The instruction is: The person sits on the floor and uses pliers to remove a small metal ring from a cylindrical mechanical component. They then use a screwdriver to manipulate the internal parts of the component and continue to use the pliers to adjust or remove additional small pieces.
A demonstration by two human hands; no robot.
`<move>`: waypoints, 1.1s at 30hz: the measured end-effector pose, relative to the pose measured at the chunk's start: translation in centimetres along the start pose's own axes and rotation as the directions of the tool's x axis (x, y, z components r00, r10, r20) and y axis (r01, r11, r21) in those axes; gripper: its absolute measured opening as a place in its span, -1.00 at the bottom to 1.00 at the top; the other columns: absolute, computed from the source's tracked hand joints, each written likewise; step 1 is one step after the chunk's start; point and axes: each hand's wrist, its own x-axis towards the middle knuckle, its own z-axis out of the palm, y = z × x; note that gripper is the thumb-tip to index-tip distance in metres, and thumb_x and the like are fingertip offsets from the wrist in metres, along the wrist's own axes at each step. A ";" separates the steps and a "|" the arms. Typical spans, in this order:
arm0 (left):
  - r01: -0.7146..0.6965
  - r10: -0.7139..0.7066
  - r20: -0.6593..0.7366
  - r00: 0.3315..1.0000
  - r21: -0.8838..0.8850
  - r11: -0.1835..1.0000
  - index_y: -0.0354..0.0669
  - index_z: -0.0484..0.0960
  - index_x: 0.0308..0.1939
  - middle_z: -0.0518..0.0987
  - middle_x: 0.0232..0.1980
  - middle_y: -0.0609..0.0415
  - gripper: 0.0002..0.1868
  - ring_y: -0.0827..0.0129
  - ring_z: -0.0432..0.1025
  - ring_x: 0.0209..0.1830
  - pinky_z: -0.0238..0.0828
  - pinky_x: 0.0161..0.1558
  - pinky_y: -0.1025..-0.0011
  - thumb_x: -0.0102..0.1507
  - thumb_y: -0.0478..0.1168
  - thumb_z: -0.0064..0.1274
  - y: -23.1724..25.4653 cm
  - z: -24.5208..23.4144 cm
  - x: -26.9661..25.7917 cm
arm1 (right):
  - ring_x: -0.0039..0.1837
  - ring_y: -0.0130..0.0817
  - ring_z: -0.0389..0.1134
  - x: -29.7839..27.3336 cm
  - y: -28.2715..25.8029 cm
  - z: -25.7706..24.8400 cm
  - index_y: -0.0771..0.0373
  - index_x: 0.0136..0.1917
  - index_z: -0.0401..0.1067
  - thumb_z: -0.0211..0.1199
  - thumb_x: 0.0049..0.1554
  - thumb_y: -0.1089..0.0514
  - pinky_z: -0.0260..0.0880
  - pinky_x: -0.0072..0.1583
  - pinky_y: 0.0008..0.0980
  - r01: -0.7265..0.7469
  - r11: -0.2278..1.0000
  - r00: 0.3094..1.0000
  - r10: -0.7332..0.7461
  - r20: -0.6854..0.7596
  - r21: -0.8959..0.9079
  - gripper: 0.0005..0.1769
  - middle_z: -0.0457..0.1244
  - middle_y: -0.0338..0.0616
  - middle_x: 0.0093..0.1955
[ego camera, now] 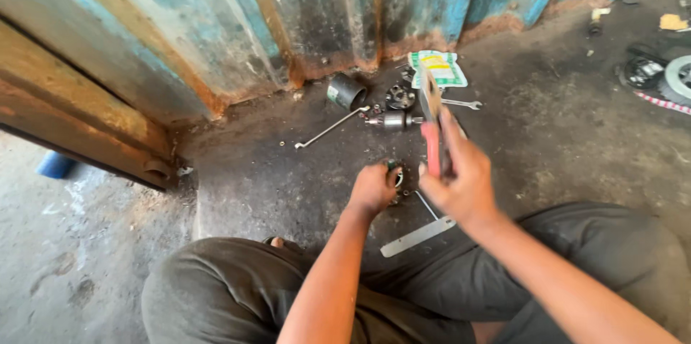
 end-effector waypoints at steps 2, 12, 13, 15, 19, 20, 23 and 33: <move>-0.001 0.001 -0.012 1.000 -0.019 1.000 -0.27 0.64 -0.21 0.62 -0.21 -0.33 -0.75 -0.27 0.50 -0.13 0.42 -0.07 -0.04 0.27 -0.11 0.07 0.3 -0.1 -0.9 | 0.13 0.10 0.45 -1.5 -0.6 0.9 -0.05 0.38 0.33 0.34 -0.14 0.21 0.45 0.20 -0.15 0.049 0.991 0.998 -0.043 0.052 -0.121 -0.22 0.39 0.12 0.13; 0.026 -0.028 0.027 0.999 0.045 0.999 -0.28 0.65 -0.23 0.63 -0.20 -0.33 -0.77 -0.24 0.51 -0.11 0.43 -0.04 -0.02 0.19 -0.16 0.13 -0.5 -0.1 -0.9 | 0.11 0.03 0.43 -2.3 -1.1 1.6 -0.02 0.64 0.11 0.34 -0.03 0.17 0.45 0.16 -0.17 -0.091 0.991 0.988 0.102 0.114 -0.103 -0.01 0.35 0.11 0.12; 0.042 -0.044 0.037 0.998 0.063 0.997 -0.29 0.66 -0.27 0.63 -0.20 -0.33 -0.77 -0.23 0.52 -0.10 0.45 -0.05 -0.01 0.14 -0.16 0.17 -0.5 0.3 -0.1 | 0.07 0.03 0.43 -2.2 -1.0 1.6 -0.11 0.65 0.15 0.40 -0.08 0.15 0.44 0.15 -0.16 -0.204 0.937 0.912 0.287 0.294 -0.282 0.04 0.35 0.12 0.04; 0.008 -0.011 0.043 0.999 0.061 0.998 -0.25 0.67 -0.23 0.63 -0.21 -0.32 -0.74 -0.23 0.52 -0.13 0.44 -0.04 -0.02 0.19 -0.10 0.17 -1.1 0.3 0.5 | 0.09 0.03 0.42 -2.0 -0.3 1.5 -0.07 0.61 0.20 0.44 -0.14 0.14 0.44 0.15 -0.15 -0.147 0.925 0.883 0.282 0.374 -0.349 0.05 0.34 0.14 0.07; -0.047 0.044 -0.033 0.998 -0.092 0.995 -0.24 0.63 -0.12 0.63 -0.20 -0.29 -0.74 -0.24 0.50 -0.12 0.43 -0.07 -0.04 0.30 -0.10 0.07 -1.9 0.9 -0.3 | 0.10 -0.02 0.43 -1.2 1.1 1.2 0.19 0.57 0.18 0.33 -0.06 0.16 0.48 0.11 -0.20 -0.015 1.000 0.991 0.018 0.131 -0.023 -0.07 0.36 0.09 0.21; -0.063 0.059 -0.050 0.997 -0.083 0.995 -0.23 0.62 -0.11 0.63 -0.20 -0.29 -0.74 -0.25 0.50 -0.12 0.42 -0.06 -0.05 0.30 -0.09 0.08 -1.7 0.9 -0.1 | 0.06 -0.05 0.43 -1.0 1.0 1.1 0.20 0.59 0.15 0.28 -0.01 0.17 0.48 0.07 -0.23 -0.089 0.996 0.992 0.086 0.096 0.023 -0.10 0.38 0.05 0.18; -0.020 0.019 -0.010 1.000 -0.022 1.000 -0.24 0.62 -0.14 0.63 -0.19 -0.29 -0.75 -0.24 0.50 -0.12 0.42 -0.06 -0.05 0.23 -0.13 0.10 -1.4 0.4 -1.0 | 0.19 0.13 0.38 -1.7 -0.5 2.4 0.20 0.47 0.26 0.36 -0.10 0.21 0.43 0.24 -0.08 0.156 0.949 0.987 -0.142 0.070 -0.274 -0.15 0.32 0.15 0.20; -0.031 0.031 0.010 0.999 -0.022 0.999 -0.22 0.63 -0.17 0.63 -0.19 -0.29 -0.71 -0.25 0.49 -0.10 0.38 -0.05 -0.09 0.34 -0.05 0.02 -0.6 -0.2 -0.7 | 0.16 0.03 0.43 -0.9 -2.1 1.6 0.02 0.57 0.17 0.36 0.02 0.15 0.46 0.12 -0.23 -0.036 0.996 0.999 0.038 0.019 -0.081 -0.13 0.32 0.14 0.22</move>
